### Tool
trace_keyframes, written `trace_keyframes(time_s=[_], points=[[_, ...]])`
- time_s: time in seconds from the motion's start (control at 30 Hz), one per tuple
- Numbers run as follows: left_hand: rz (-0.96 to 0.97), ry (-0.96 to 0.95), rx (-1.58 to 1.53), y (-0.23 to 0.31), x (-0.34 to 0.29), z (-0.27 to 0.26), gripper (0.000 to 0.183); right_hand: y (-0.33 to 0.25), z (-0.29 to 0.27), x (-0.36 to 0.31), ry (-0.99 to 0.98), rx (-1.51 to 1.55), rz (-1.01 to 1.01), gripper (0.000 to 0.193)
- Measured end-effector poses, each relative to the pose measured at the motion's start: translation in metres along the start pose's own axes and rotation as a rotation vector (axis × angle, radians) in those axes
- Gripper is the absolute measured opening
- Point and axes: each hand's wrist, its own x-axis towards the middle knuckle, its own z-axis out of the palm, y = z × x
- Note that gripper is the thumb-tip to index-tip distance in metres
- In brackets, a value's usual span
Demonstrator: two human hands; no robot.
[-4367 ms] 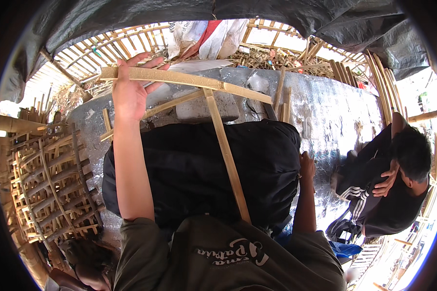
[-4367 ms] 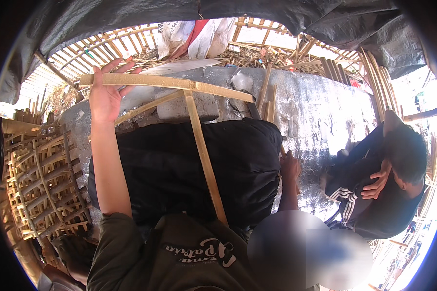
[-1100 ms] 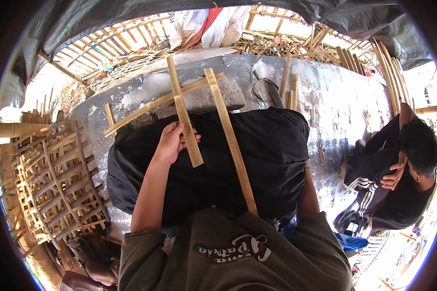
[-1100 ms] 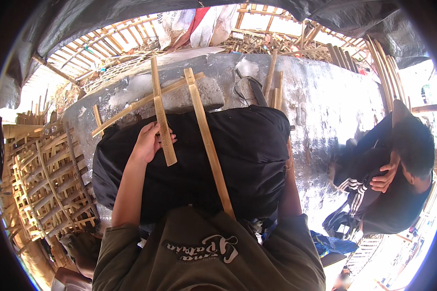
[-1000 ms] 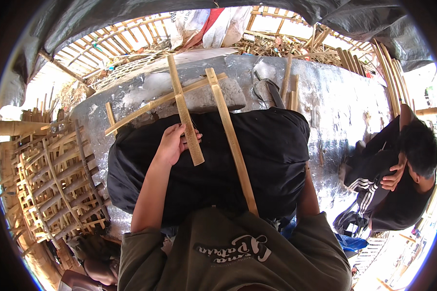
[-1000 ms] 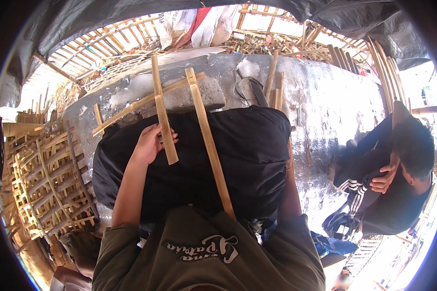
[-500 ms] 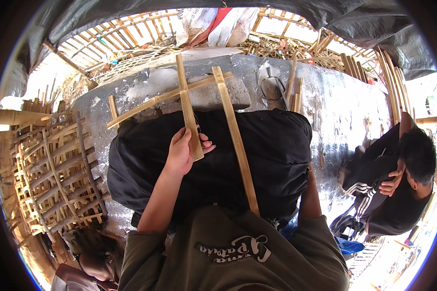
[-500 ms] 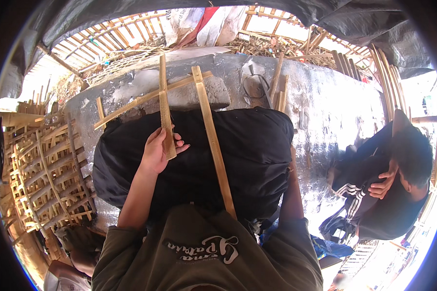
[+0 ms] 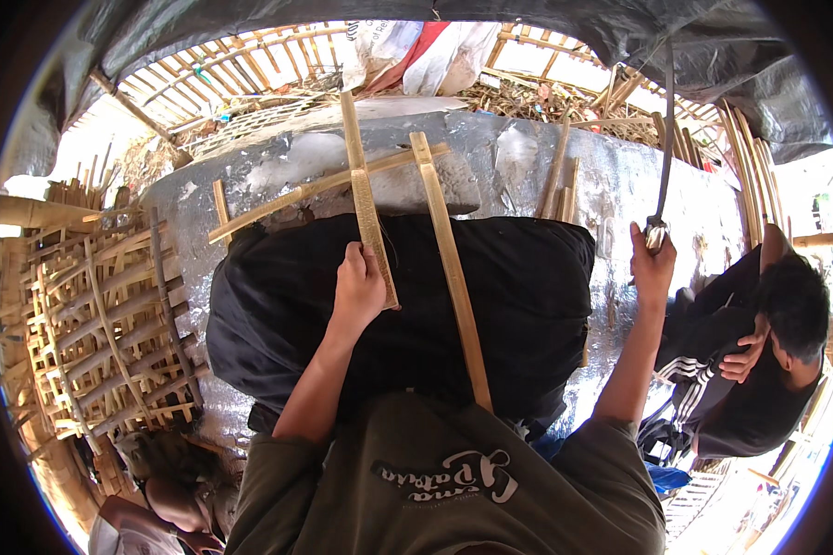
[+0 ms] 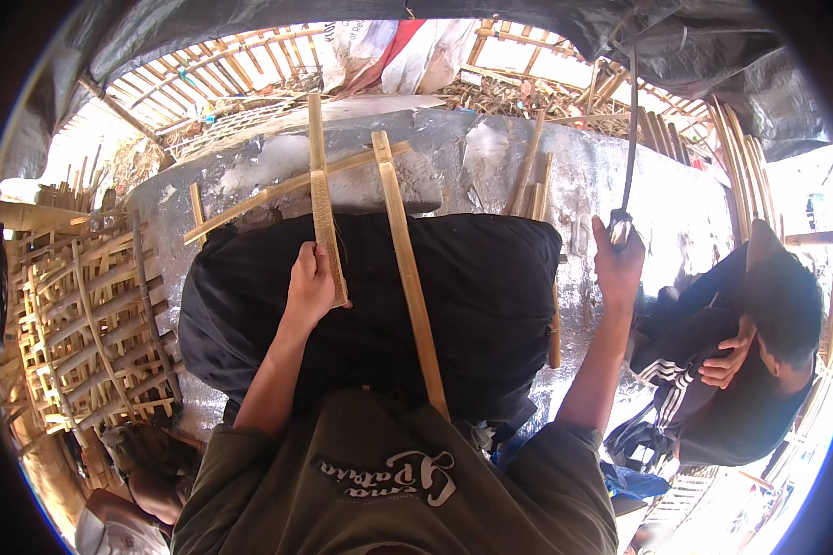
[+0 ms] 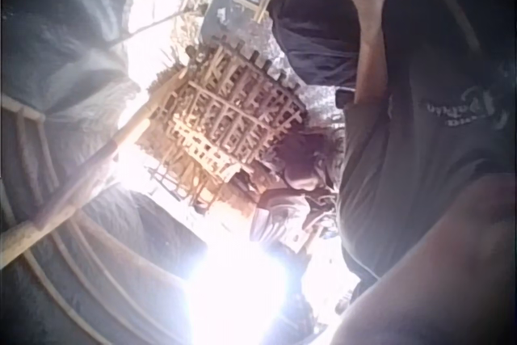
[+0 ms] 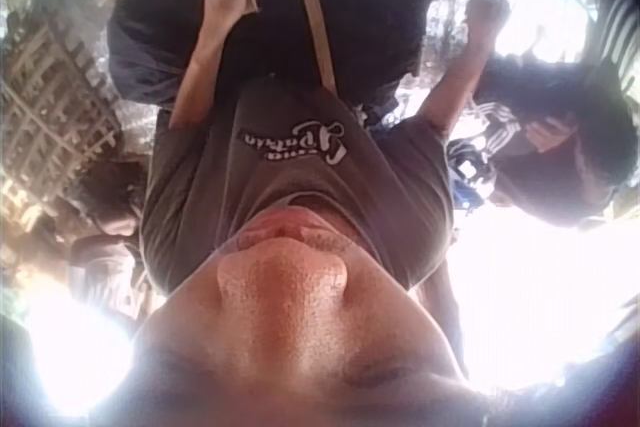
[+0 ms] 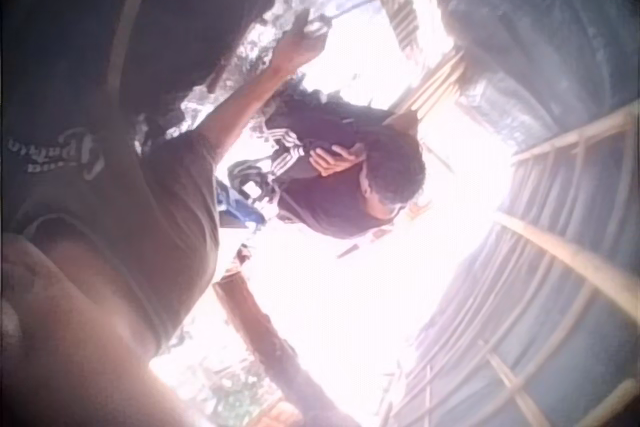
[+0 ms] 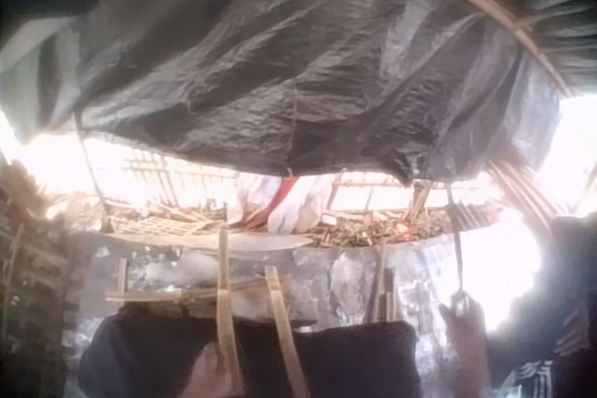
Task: The person assembles a bamboo frame by positioning thin bamboo strips, securing them with nails using a hammer, and trimming excess length with a hand saw. The work is performed on a tarp-covered surface in a partially constructed shelter.
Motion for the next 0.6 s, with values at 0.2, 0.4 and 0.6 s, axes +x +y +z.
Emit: trace_keyframes(time_s=[0.2,0.4,0.6], points=[[0.026,0.013,-0.063,0.009,0.007,-0.002,0.026,-0.101,0.021,-0.071,-0.316,0.024,-0.084,0.029],[-0.133,-0.136,-0.348,0.081,-0.010,-0.017,0.025,-0.142,0.083,-0.140,-0.636,0.217,-0.458,0.016],[-0.089,-0.182,-0.379,0.085,-0.019,-0.021,0.021,-0.154,0.112,-0.149,-0.662,0.215,-0.501,0.019]])
